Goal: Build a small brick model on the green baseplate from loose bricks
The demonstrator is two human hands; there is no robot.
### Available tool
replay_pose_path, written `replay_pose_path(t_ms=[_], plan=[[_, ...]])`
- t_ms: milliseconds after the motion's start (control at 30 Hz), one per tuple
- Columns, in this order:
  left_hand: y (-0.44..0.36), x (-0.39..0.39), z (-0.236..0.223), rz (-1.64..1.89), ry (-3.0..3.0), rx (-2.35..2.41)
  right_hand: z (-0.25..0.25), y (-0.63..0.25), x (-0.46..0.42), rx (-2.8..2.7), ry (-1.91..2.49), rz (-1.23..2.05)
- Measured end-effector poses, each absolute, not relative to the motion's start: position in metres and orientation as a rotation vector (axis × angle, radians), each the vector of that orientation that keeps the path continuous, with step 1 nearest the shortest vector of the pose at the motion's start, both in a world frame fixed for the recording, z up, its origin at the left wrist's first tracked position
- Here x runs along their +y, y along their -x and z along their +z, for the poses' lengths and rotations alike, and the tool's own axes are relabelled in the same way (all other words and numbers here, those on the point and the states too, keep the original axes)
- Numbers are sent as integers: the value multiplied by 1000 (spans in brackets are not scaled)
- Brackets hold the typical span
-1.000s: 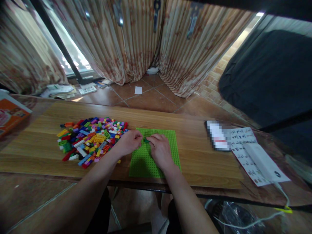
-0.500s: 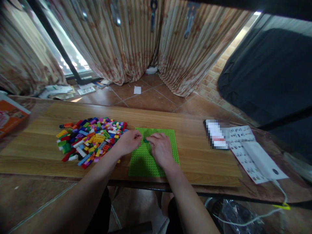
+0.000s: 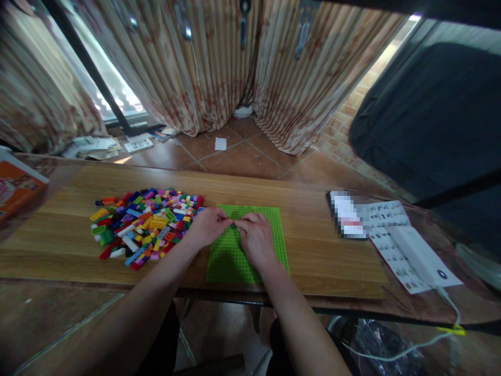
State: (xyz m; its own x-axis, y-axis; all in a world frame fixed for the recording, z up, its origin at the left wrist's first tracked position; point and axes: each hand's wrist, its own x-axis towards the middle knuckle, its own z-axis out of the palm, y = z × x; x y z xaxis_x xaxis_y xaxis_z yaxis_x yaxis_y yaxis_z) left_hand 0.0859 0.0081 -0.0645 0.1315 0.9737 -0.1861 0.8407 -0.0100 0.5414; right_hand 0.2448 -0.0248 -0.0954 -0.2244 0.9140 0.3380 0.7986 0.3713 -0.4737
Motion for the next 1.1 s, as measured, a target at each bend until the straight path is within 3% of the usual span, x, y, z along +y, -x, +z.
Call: replay_pose_path(t_ms=[567, 900, 1100], plan=[[-89, 0, -62, 288, -1965, 1714, -103, -226, -72, -2201, 1604, -60], [-92, -12, -55, 205, -2087, 1754, -108, -230, -69, -1951, 1560, 186], [-85, -6, -55, 342, -2083, 1599, -93, -253, -51, -1641, 1528, 297]])
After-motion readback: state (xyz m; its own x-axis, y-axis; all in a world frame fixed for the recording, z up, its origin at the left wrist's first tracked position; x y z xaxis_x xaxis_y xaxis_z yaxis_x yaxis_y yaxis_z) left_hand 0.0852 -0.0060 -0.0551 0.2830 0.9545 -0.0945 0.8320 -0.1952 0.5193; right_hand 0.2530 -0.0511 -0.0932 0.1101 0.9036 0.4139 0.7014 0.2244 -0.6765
